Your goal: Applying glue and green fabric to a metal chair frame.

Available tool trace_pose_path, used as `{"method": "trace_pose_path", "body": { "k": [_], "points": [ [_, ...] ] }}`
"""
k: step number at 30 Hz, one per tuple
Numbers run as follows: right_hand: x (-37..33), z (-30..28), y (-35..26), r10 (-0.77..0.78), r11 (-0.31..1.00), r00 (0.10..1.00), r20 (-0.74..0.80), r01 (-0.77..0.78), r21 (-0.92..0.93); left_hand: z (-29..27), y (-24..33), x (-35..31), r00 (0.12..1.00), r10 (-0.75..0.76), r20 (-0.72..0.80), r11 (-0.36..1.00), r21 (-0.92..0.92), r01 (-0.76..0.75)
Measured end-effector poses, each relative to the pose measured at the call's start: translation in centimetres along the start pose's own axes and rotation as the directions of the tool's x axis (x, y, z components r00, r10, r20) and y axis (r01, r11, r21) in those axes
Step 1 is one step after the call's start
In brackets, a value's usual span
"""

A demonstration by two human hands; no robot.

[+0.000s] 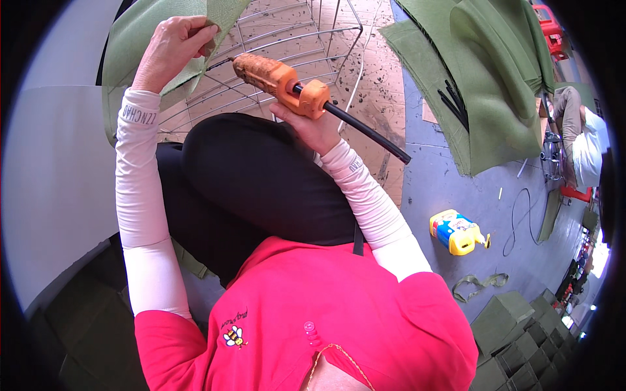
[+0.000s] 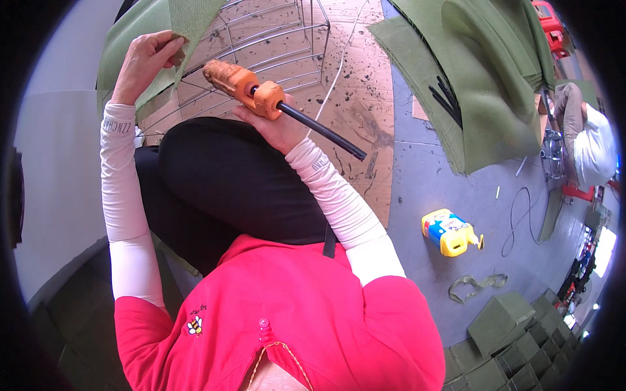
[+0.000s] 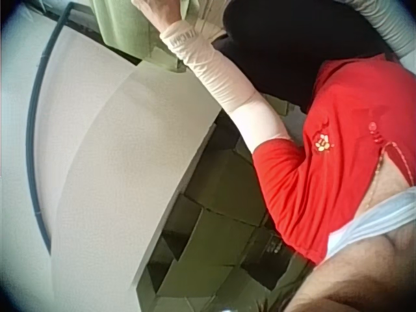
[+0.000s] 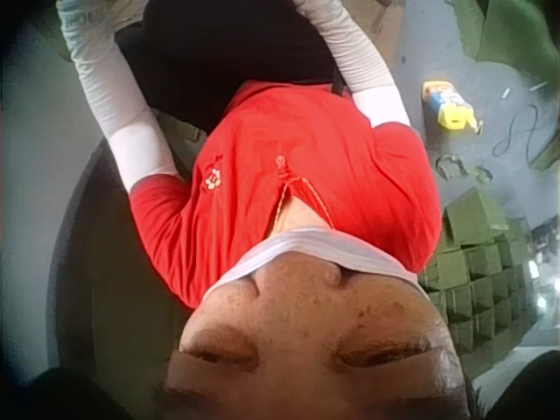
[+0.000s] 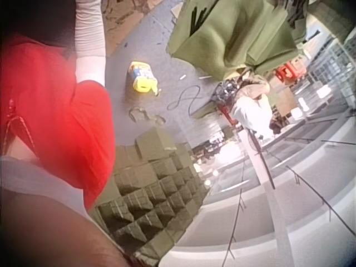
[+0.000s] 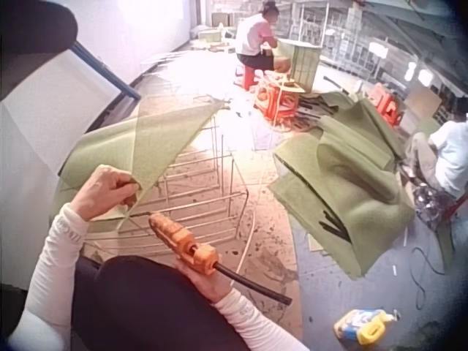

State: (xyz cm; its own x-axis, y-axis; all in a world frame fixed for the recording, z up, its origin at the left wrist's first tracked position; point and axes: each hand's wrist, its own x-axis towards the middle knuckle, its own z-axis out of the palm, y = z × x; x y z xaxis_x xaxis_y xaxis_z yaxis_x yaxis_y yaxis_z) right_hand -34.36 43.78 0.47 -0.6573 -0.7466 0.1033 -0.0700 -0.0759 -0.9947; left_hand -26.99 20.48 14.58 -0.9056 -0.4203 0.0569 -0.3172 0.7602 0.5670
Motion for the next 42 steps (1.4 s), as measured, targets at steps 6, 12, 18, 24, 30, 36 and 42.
{"method": "trace_pose_path", "body": {
  "k": [6,12,18,24,30,36,42],
  "points": [
    [-0.4,-0.5,0.3,0.022,0.998,0.999,-0.032,-0.020,0.052,0.0,0.1,0.0,1.000,0.007,-0.009,1.000,0.010,-0.007],
    [-0.6,-0.9,0.2,0.064,0.997,0.998,-0.026,-0.063,0.034,0.1,0.1,0.0,1.000,0.007,-0.001,1.000,0.013,-0.007],
    [-1.1,-1.2,0.0,0.111,0.994,0.994,-0.020,-0.111,0.012,0.1,-0.2,0.0,1.000,0.007,-0.007,1.000,0.016,-0.006],
    [-0.7,-0.6,0.1,0.104,0.995,0.995,-0.011,-0.104,0.000,0.1,-0.3,0.0,1.000,0.000,0.025,1.000,0.024,-0.001],
    [-1.0,-0.6,-0.1,0.026,0.999,0.998,-0.050,-0.028,-0.030,0.1,-0.2,0.0,1.000,-0.003,0.013,1.000,0.028,0.003],
    [-0.8,-0.6,0.6,0.017,1.000,0.999,-0.040,-0.017,-0.017,0.1,-0.2,0.1,1.000,0.020,0.006,0.999,0.039,-0.020],
    [-1.1,-0.8,0.3,0.077,0.996,0.997,-0.032,-0.078,-0.044,0.0,-0.3,0.2,0.999,-0.012,0.030,0.999,0.032,0.011]
  ]
}}
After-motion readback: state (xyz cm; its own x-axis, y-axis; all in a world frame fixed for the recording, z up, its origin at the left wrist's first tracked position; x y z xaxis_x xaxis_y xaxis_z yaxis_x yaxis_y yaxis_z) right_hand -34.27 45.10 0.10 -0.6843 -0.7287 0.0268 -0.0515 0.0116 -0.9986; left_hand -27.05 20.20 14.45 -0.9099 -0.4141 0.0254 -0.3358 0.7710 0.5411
